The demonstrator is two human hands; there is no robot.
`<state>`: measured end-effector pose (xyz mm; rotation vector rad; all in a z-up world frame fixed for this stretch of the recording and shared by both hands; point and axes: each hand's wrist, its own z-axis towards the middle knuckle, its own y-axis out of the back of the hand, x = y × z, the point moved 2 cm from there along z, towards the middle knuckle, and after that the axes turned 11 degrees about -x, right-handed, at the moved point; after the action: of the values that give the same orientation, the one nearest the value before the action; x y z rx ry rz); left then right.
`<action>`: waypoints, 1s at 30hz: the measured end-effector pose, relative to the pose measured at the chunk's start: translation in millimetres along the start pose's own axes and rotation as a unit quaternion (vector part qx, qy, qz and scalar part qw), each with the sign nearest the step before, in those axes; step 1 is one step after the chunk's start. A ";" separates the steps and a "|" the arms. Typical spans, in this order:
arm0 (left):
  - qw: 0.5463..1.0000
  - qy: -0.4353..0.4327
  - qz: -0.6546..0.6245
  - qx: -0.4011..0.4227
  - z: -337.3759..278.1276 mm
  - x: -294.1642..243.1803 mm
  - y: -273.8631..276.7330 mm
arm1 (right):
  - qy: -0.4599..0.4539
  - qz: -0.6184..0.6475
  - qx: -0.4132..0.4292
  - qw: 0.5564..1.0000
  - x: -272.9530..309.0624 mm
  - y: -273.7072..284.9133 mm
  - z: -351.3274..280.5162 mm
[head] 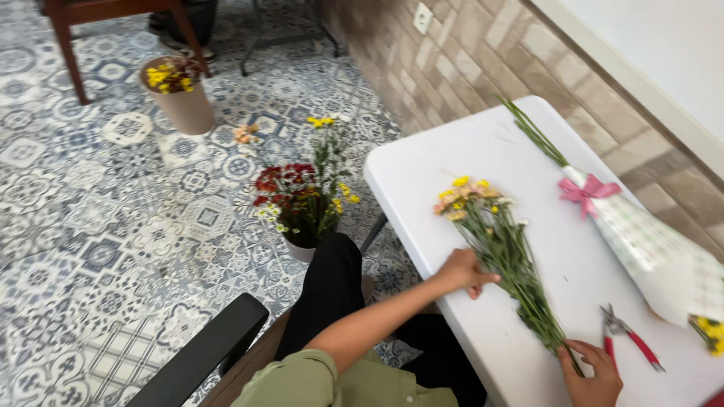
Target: The person organizes flowers into a bunch, cuts the stems with shears, and prepares a pink ribbon to tie the bouquet.
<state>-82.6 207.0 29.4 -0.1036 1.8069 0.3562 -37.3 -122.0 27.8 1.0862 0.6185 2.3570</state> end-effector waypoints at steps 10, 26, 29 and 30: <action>0.998 -0.041 0.035 -0.037 -38.2 -7.0 45.1 | 0.247 -0.004 -0.035 0.968 113.2 -119.6 50.1; 0.933 -0.085 0.018 -0.349 -7.7 200.3 239.3 | 0.217 0.215 0.142 0.942 319.8 -389.2 -6.5; 0.925 -0.008 0.040 -0.377 -9.3 250.0 288.7 | 0.171 0.232 0.215 0.933 315.3 -481.0 -30.3; 0.924 0.020 0.036 -0.381 -9.4 265.8 303.2 | 0.145 0.235 0.243 0.930 309.5 -511.7 -38.7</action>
<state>-239.7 522.7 -166.3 -0.5920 1.6216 1.1037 -131.3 453.5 -110.3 1.1983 1.2165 2.9023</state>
